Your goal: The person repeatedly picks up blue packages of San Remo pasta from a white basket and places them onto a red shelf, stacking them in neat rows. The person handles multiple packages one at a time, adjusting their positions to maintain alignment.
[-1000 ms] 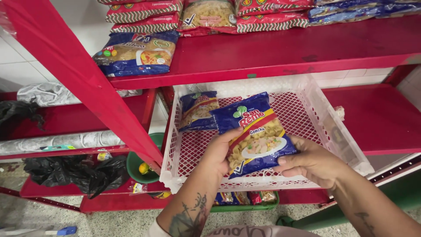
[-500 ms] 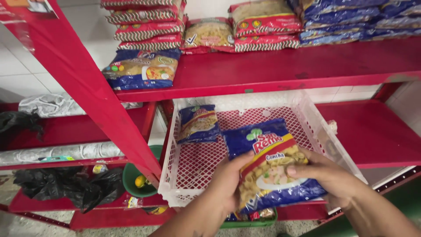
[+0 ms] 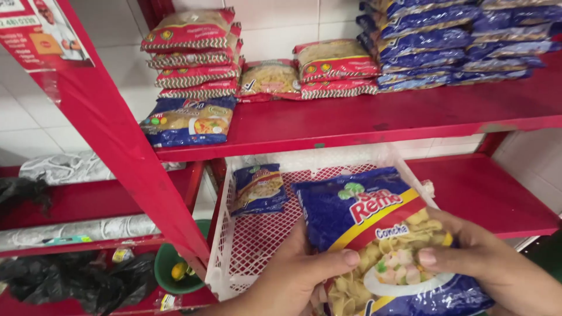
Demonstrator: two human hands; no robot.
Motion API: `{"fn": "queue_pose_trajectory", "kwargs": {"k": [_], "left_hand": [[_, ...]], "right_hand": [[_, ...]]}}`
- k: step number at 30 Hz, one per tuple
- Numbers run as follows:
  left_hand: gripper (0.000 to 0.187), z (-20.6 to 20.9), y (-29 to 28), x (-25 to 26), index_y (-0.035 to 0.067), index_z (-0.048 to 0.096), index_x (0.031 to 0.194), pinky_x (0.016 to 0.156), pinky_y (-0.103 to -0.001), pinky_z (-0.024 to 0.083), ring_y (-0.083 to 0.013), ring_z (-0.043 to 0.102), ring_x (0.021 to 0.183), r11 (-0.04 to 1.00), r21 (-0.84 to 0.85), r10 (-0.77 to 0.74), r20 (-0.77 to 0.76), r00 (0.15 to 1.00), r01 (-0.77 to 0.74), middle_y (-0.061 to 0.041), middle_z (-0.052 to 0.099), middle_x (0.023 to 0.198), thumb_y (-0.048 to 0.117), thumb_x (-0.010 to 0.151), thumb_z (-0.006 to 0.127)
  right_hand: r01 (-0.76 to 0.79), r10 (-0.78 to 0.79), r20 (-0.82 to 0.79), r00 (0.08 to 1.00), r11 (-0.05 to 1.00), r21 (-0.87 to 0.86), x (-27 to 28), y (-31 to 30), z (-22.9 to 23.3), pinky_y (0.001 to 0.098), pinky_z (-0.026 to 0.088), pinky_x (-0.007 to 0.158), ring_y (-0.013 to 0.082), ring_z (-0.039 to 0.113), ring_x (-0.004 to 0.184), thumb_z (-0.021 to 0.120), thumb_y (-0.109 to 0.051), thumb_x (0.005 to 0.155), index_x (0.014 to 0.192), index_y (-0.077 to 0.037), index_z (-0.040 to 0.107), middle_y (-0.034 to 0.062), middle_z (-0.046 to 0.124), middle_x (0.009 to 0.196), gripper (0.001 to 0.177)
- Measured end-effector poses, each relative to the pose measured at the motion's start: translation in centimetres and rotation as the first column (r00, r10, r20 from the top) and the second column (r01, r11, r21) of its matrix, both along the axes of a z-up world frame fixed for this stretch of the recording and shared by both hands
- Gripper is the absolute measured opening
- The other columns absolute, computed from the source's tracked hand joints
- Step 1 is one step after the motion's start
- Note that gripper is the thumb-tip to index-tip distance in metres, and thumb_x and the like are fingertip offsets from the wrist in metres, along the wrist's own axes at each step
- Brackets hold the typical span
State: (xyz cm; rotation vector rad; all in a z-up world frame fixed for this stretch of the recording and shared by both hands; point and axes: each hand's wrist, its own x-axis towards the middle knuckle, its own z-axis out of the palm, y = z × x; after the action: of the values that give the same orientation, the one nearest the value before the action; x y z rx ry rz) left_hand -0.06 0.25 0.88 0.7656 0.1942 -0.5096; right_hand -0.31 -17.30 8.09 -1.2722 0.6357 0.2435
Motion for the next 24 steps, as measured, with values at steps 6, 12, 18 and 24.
{"fn": "queue_pose_trajectory", "kwargs": {"k": [6,12,18,24], "left_hand": [[0.082,5.7,0.1,0.8,0.013,0.055,0.144,0.091,-0.049,0.061,-0.0378,0.071,0.103,0.975,0.223,-0.043,0.163,0.986,0.006,-0.023,0.074,0.118,-0.004,0.065,0.071],[0.093,7.0,-1.0,5.1,0.028,0.034,0.162,0.079,-0.044,0.064,-0.0321,0.074,0.094,0.962,0.269,-0.078,0.446,0.892,-0.05,-0.02,0.075,0.107,0.006,0.078,0.068],[0.113,8.7,-2.9,9.8,0.031,0.011,0.166,0.071,-0.043,0.063,-0.0286,0.073,0.087,0.984,0.155,0.002,0.503,0.864,-0.093,-0.025,0.073,0.112,0.01,0.073,0.071],[0.073,11.3,-4.0,12.3,0.011,0.047,0.133,0.075,-0.044,0.062,-0.0317,0.071,0.09,0.989,0.098,0.032,0.608,0.793,-0.115,-0.024,0.071,0.115,0.002,0.066,0.074]], "right_hand": [[0.031,-0.018,0.143,0.99,0.996,-0.087,0.8,-2.9,0.3,0.0668,0.041,0.089,0.0621,0.056,0.1,0.043,0.023,0.089,0.14,0.006,0.064,0.0465,0.071,0.122,0.058],[0.002,0.063,0.319,0.946,0.98,-0.2,4.3,-5.7,1.3,0.0594,0.045,0.073,0.0489,0.063,0.094,0.055,0.005,0.083,0.136,-0.005,0.06,0.031,0.073,0.12,0.055],[-0.059,0.158,0.413,0.897,0.968,-0.242,6.9,-5.2,5.4,0.0494,0.046,0.089,0.0394,0.06,0.106,0.049,0.003,0.086,0.137,-0.002,0.054,0.0257,0.068,0.127,0.052],[-0.09,0.231,0.514,0.826,0.954,-0.284,9.4,-4.7,7.6,0.0395,0.048,0.087,0.0325,0.064,0.106,0.051,-0.005,0.086,0.139,-0.005,0.055,0.022,0.07,0.129,0.054]]}}
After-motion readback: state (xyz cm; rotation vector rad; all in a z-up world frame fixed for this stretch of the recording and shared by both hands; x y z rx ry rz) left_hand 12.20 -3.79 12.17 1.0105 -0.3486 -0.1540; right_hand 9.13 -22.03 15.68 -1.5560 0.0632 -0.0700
